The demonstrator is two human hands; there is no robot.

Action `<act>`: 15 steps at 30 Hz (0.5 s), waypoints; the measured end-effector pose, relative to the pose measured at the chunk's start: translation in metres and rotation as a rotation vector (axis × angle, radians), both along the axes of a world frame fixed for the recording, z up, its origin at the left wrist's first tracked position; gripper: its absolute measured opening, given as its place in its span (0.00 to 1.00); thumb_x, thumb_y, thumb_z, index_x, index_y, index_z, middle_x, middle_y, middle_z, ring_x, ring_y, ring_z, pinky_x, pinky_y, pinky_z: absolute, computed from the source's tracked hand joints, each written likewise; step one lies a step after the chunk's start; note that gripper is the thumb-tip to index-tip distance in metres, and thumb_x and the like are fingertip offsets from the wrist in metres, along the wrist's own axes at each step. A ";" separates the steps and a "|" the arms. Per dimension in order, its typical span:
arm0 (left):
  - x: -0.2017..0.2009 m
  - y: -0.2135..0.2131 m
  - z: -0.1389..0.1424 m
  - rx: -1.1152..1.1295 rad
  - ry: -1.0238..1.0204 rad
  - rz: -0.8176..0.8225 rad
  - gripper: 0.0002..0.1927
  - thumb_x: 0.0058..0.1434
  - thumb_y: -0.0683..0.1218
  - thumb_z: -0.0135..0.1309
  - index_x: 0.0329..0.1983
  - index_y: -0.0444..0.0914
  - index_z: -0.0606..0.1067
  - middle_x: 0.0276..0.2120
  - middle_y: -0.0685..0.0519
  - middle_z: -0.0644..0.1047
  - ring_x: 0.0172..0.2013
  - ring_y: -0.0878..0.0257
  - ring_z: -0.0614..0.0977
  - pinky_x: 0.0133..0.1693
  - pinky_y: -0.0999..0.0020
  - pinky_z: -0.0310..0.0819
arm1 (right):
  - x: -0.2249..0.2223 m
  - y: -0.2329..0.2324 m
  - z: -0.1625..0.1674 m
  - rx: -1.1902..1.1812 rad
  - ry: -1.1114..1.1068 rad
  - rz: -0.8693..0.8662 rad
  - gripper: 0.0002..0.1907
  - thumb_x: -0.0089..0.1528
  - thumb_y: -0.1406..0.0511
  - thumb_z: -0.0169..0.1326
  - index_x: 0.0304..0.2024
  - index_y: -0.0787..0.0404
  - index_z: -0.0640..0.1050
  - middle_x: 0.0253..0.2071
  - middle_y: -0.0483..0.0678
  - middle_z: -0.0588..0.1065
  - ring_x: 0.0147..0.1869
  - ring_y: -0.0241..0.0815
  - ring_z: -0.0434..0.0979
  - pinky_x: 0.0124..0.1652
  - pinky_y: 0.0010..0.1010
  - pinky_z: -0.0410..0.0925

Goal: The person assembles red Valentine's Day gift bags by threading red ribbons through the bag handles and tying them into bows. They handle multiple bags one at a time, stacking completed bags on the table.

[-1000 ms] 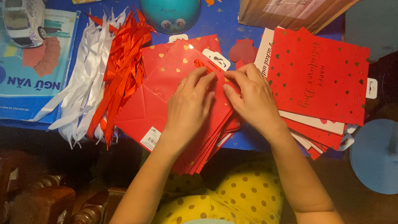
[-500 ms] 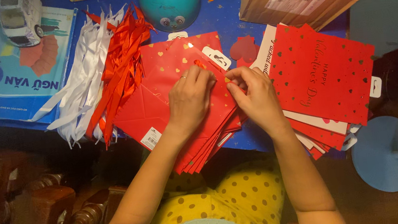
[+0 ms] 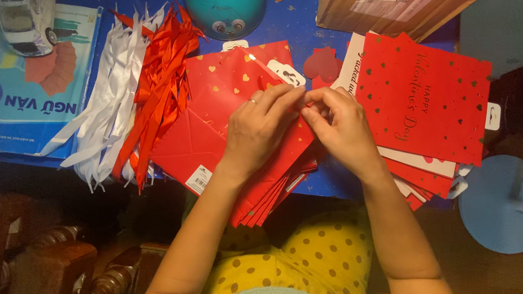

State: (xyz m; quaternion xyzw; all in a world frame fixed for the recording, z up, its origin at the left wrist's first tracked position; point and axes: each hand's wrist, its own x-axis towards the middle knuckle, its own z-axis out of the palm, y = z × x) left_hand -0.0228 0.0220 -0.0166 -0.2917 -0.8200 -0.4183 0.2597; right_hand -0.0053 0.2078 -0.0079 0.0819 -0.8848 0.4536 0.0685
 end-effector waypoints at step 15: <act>0.002 -0.005 -0.024 0.075 -0.048 0.036 0.06 0.61 0.38 0.63 0.38 0.37 0.77 0.36 0.52 0.75 0.38 0.55 0.79 0.41 0.64 0.74 | 0.006 -0.001 0.015 0.092 0.073 0.000 0.05 0.65 0.68 0.58 0.42 0.60 0.81 0.32 0.45 0.75 0.36 0.40 0.73 0.47 0.33 0.65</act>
